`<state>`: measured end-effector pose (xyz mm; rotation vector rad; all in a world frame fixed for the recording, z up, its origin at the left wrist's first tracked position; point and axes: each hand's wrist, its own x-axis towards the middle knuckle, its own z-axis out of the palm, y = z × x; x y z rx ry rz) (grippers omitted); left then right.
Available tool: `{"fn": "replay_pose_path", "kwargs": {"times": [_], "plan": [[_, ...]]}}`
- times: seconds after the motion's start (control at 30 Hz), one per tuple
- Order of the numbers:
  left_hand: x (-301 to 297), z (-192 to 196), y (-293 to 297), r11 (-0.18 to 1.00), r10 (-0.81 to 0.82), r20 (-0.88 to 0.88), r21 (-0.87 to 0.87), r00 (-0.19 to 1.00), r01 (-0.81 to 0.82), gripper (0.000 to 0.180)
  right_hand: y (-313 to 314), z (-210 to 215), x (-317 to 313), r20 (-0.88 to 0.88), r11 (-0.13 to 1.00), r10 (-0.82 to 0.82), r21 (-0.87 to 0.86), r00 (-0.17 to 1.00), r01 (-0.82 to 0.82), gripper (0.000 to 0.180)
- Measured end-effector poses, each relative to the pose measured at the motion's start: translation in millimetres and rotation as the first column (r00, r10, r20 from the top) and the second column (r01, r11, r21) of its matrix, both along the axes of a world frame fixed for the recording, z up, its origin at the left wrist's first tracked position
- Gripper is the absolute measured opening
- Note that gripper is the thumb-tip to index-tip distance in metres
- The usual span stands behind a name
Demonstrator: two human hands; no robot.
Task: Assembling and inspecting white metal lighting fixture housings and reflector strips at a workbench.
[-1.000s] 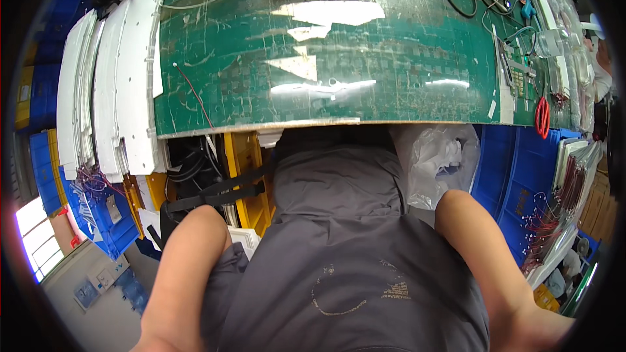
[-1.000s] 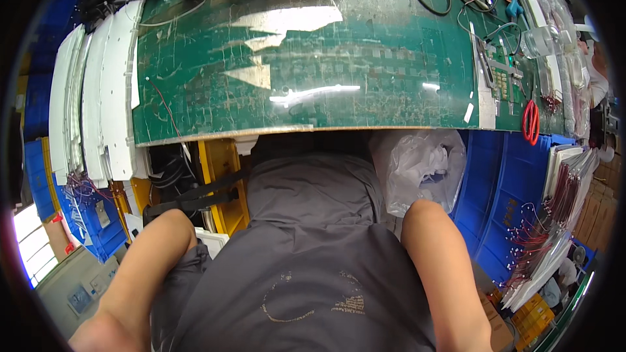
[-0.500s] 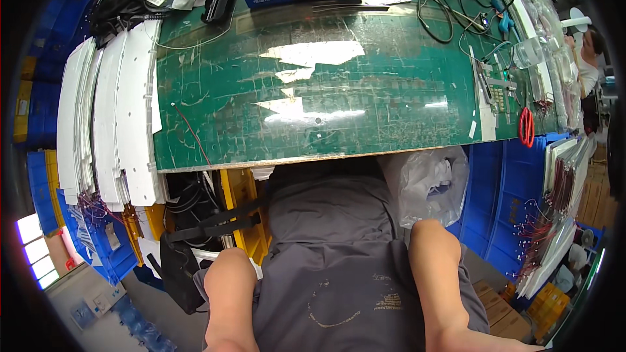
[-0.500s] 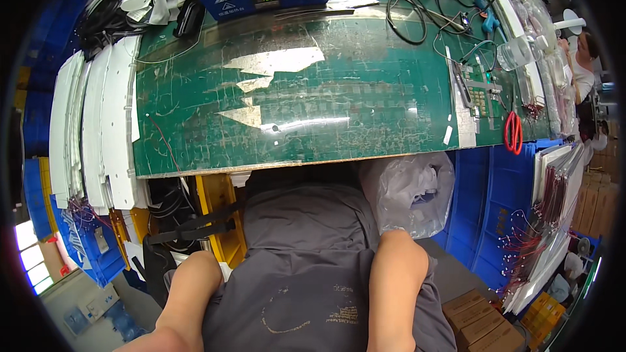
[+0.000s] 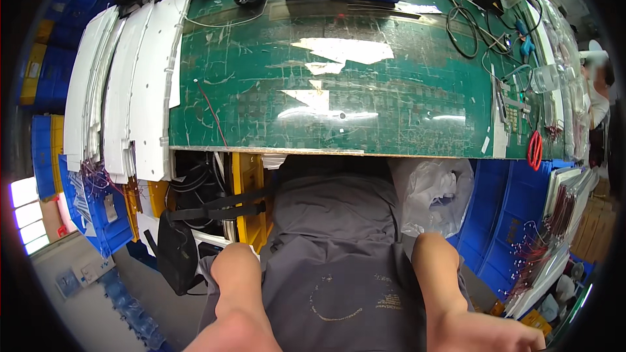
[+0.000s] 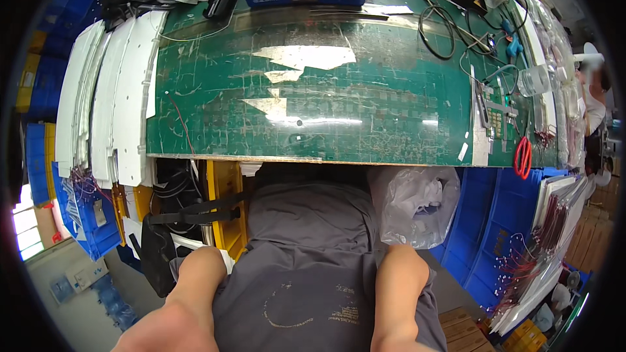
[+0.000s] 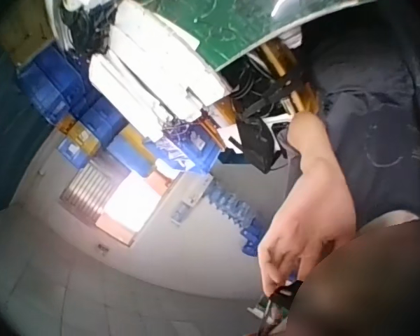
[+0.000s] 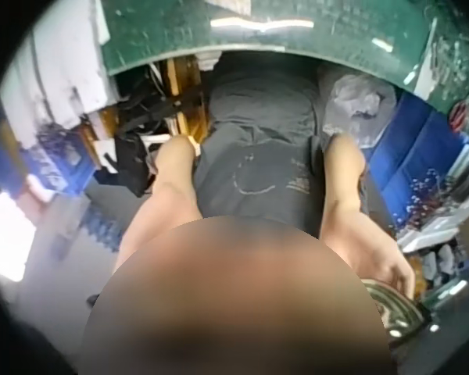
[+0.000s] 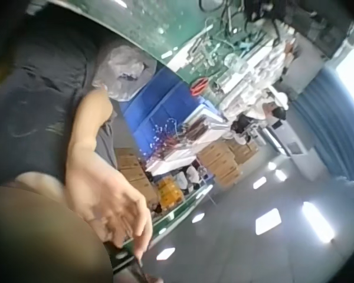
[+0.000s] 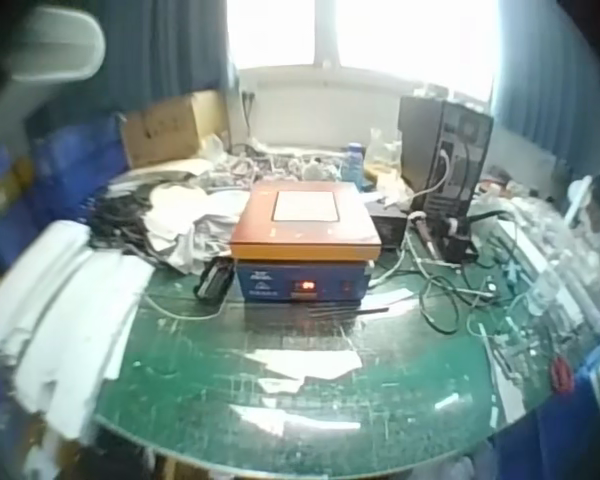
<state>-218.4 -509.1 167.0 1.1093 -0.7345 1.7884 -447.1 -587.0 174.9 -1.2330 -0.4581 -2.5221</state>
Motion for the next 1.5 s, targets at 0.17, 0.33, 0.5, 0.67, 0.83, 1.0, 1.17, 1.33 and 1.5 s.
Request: {"fn": "replay_pose_path", "kwargs": {"times": [0.17,0.33,0.5,0.67,0.83,1.0,1.17,1.33,1.5], "plan": [[19.7,-69.6,-7.1,0.634,-0.754,-0.189,0.039,0.629,0.772,0.016,-34.8,-85.2,1.5,-0.284,0.955,-0.047,0.268,0.958,0.126,0.029],[67.1,-109.2,-29.9,0.291,-0.206,-0.829,0.456,0.521,0.841,0.021,-47.6,-150.3,-5.9,-0.950,0.697,0.271,0.305,0.156,0.648,0.029],[98.3,-151.9,-28.4,0.056,-0.017,-0.763,0.644,0.646,0.763,0.022,-46.2,-201.6,15.3,-0.972,0.694,0.231,0.189,0.034,0.694,0.038],[109.9,-176.1,-22.9,0.011,-0.045,-0.678,0.734,0.734,0.679,0.018,-50.2,-223.5,15.9,-0.987,0.691,0.158,0.093,-0.024,0.716,0.042],[108.4,-179.2,-22.7,0.028,-0.078,-0.681,0.729,0.728,0.684,0.017,-46.8,-225.6,19.0,-0.989,0.658,0.146,0.101,0.005,0.747,0.044],[107.3,-177.4,-23.5,0.029,-0.072,-0.674,0.735,0.735,0.677,0.016,-39.0,-218.5,47.9,-0.984,0.711,0.168,0.160,0.056,0.684,0.045],[106.2,-173.3,-25.3,0.005,-0.057,-0.648,0.760,0.759,0.650,0.014,-39.1,-224.4,68.1,-0.992,0.734,0.125,0.087,-0.008,0.674,0.047],[103.9,-168.3,-26.2,-0.004,-0.036,-0.615,0.788,0.788,0.615,0.014,-39.3,-231.8,70.3,-0.996,0.726,0.074,0.025,-0.043,0.687,0.048],[104.6,-168.3,-26.1,-0.001,-0.041,-0.598,0.801,0.800,0.599,0.016,-39.1,-235.1,71.5,-0.998,0.719,0.054,0.011,-0.041,0.695,0.048]]}}
